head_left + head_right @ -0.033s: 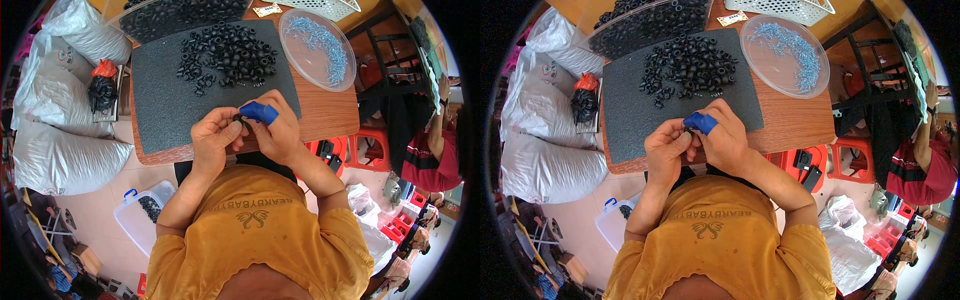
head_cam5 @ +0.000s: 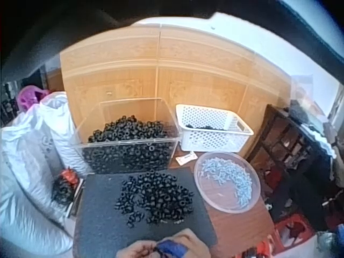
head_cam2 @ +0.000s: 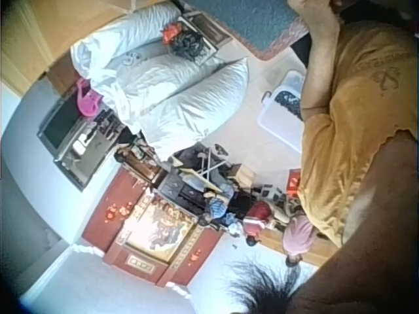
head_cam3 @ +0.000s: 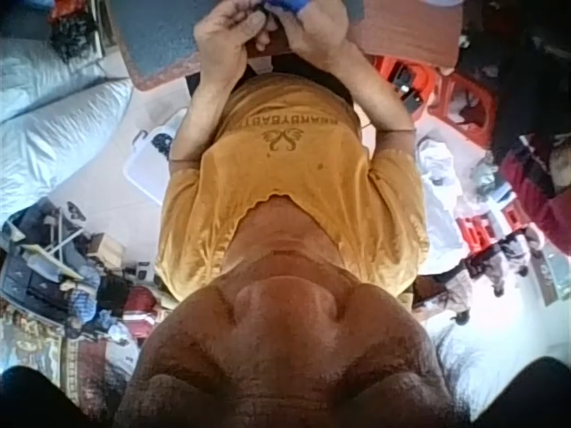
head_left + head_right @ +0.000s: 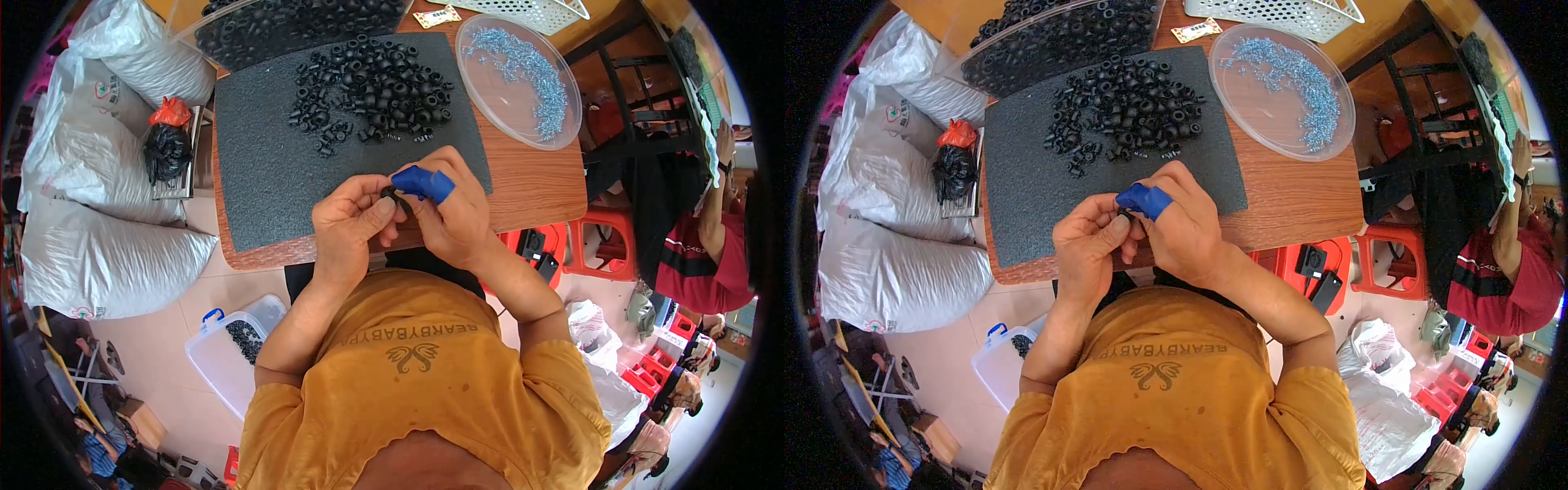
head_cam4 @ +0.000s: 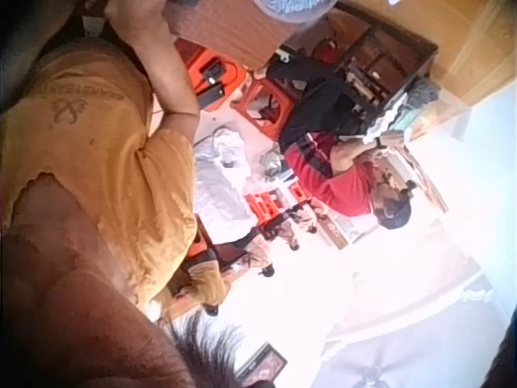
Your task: The person assembles small plastic components by picking up small inserts from a dish and pressing them into black plastic caps by hand.
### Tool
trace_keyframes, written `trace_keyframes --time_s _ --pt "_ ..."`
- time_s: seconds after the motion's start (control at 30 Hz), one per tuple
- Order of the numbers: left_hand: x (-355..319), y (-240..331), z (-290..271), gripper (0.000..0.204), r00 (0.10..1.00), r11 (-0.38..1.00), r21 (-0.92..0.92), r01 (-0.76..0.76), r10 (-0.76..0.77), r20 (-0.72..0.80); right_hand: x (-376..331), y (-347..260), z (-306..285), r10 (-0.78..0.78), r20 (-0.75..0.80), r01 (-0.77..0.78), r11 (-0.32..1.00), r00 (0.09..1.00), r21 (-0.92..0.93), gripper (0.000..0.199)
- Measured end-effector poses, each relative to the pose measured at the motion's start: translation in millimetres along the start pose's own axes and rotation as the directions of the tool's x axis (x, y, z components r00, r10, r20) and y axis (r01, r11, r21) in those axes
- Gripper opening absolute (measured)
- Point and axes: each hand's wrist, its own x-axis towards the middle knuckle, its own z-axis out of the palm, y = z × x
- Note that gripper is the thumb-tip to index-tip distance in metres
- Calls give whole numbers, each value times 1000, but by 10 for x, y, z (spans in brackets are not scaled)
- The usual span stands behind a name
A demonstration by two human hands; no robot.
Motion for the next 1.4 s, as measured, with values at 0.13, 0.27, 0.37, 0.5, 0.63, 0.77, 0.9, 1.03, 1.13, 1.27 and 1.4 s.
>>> trace_keyframes --time_s 0.13,0.27,0.37,0.5,0.63,0.77,0.9,1.03,1.13,1.27,1.4 --pt "-7 43 23 17 999 999 20 43 -43 -22 -13 29 -1 -37 15 37 999 999 -39 31" --pt "0 54 44 17 1000 999 29 17 -17 -7 -40 12 28 -30 -3 30 996 1000 -79 32" --pt "-8 45 60 16 999 998 68 20 -18 -31 -63 -4 21 18 0 -18 998 1000 -59 30" --pt "-12 32 79 17 1000 996 85 -10 12 -18 -58 36 29 -55 -11 54 996 998 -71 34" --pt "-5 29 80 19 1000 997 78 -19 21 -14 -75 32 49 -70 -26 68 994 997 -83 36" --pt "16 36 60 22 1000 999 47 -9 8 8 -128 -35 35 48 -18 -49 997 999 -57 28" --pt "18 37 58 18 1000 1000 23 5 -4 -18 -149 -76 41 46 -41 -48 998 998 -43 28" --pt "22 43 70 13 997 1000 1 4 -4 -72 -109 -75 -30 51 22 -50 997 998 -54 35" --pt "38 61 77 11 994 1000 3 -3 3 -112 -60 -48 -84 114 56 -109 990 992 -84 38" --pt "40 85 99 10 994 999 -40 -13 9 -106 -27 -8 -43 78 148 -56 987 986 -150 36" --pt "30 91 139 10 990 999 -15 -31 29 -135 -11 32 16 -28 195 72 971 980 -226 27"
